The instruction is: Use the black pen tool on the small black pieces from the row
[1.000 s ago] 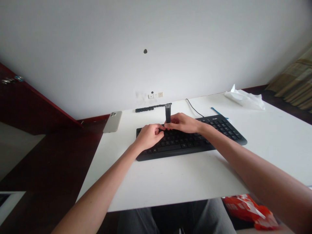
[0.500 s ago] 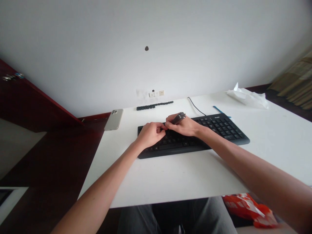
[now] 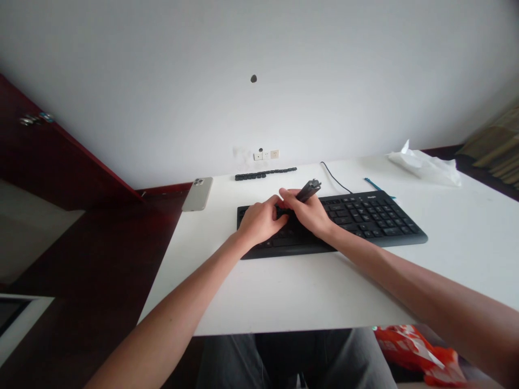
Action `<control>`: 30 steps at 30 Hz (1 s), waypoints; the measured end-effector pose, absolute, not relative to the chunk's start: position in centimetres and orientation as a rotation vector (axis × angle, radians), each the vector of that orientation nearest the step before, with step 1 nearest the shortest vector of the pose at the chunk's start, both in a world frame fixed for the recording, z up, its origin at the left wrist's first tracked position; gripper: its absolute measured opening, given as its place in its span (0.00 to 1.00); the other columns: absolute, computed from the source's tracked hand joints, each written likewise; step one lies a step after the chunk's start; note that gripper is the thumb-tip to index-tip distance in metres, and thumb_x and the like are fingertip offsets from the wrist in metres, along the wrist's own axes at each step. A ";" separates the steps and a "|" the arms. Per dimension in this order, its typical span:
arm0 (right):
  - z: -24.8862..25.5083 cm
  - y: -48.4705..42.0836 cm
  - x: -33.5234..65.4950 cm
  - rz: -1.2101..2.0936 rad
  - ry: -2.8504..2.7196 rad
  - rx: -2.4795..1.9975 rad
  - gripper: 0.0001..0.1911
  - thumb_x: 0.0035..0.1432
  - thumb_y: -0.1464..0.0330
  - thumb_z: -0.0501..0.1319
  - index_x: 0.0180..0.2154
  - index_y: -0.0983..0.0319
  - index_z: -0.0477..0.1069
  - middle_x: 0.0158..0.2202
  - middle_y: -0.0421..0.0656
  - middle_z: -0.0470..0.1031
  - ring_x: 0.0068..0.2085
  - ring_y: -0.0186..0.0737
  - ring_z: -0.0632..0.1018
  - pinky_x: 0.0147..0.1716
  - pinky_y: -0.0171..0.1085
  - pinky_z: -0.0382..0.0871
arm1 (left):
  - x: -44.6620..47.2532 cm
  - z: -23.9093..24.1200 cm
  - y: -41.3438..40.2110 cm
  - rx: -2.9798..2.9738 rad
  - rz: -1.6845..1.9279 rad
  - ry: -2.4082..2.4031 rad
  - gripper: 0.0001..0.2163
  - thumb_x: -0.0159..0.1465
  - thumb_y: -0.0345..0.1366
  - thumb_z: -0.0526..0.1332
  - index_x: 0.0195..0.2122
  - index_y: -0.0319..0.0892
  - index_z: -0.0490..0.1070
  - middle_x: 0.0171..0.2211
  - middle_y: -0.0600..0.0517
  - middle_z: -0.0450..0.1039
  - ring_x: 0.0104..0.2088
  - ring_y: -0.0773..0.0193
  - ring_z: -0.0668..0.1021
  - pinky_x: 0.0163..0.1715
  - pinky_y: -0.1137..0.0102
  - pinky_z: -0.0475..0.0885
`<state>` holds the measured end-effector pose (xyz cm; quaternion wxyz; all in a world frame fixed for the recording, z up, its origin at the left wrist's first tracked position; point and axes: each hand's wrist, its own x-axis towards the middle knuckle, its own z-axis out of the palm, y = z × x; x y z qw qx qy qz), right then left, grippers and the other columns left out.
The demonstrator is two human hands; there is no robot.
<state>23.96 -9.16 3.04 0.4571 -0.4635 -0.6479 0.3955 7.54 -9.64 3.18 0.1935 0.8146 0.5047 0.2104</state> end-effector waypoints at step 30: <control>2.0 -10.1 23.2 0.867 -1.452 -0.985 0.26 0.64 0.54 0.60 0.20 0.60 0.61 0.21 0.38 0.61 0.27 0.36 0.63 0.32 0.38 0.61 | 8.8 1.8 -6.1 2.701 0.215 0.981 0.23 0.74 0.37 0.46 0.70 0.48 0.60 0.71 0.50 0.60 0.72 0.53 0.60 0.70 0.54 0.53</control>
